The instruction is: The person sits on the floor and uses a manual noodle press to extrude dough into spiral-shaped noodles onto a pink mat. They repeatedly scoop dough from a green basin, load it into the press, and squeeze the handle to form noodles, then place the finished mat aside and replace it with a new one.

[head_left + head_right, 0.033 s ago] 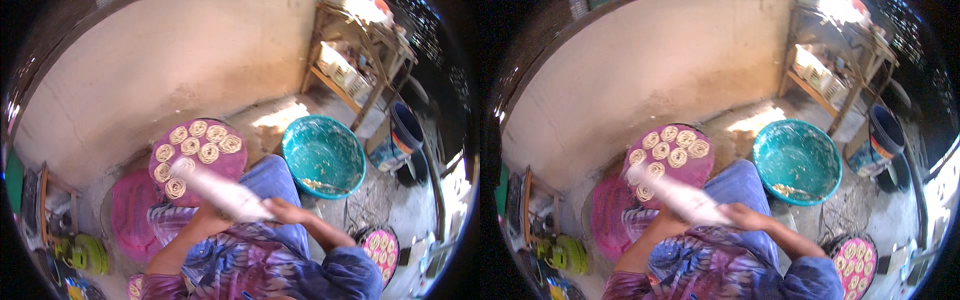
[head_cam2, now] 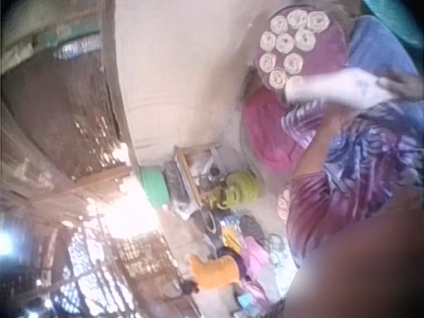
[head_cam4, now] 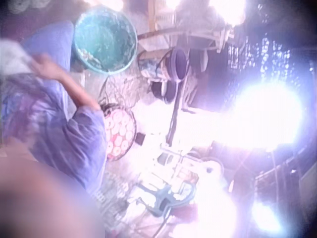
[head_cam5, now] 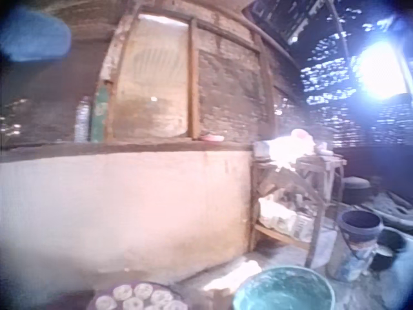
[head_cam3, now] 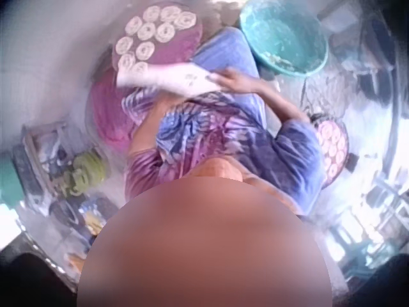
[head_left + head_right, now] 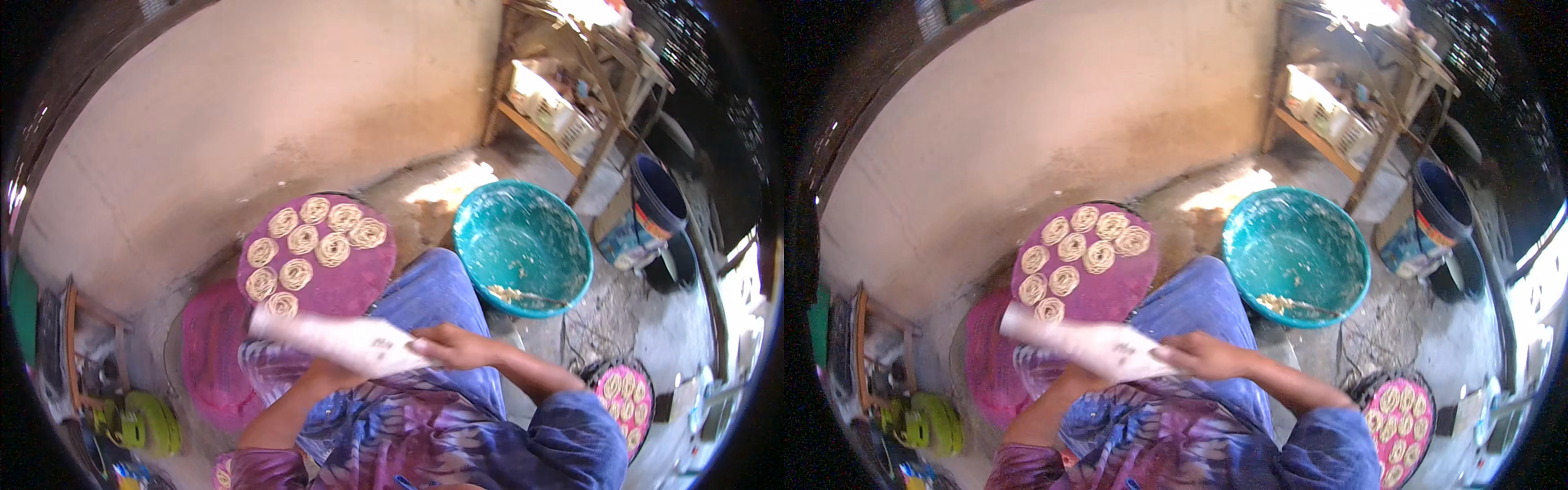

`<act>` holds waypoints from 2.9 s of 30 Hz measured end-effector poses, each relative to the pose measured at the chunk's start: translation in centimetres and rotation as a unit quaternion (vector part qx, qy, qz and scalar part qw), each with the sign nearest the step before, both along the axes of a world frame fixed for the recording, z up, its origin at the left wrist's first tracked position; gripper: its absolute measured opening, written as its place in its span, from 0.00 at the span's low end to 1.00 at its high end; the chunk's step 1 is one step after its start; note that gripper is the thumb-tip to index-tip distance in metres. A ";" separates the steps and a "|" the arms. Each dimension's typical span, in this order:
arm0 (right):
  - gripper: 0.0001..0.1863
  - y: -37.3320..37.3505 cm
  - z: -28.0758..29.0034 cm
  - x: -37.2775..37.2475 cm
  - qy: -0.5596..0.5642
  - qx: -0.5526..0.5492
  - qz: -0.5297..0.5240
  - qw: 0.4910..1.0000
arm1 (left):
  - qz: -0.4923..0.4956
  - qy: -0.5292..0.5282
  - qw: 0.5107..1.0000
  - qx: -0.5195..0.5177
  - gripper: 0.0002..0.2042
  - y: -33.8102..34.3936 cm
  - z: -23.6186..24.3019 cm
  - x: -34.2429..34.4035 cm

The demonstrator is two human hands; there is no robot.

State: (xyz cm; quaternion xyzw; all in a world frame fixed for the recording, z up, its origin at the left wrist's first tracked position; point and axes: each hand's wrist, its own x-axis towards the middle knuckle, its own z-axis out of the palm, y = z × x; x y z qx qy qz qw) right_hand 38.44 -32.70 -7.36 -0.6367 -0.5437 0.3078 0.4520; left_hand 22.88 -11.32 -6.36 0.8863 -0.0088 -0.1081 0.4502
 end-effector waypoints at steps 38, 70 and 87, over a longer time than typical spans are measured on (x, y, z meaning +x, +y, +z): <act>0.18 4.2 15.8 1.4 -0.209 0.106 -0.145 0.961 | 0.105 -0.109 0.988 0.023 0.23 -4.7 4.9 1.4; 0.16 -14.8 -7.2 19.9 -0.322 -0.568 -0.166 0.739 | 0.211 -0.448 0.869 0.003 0.21 -7.8 8.4 20.9; 0.14 -14.8 -10.1 21.5 -0.124 -0.487 -0.140 0.853 | 0.356 -0.465 0.792 -0.173 0.15 -5.9 4.6 22.5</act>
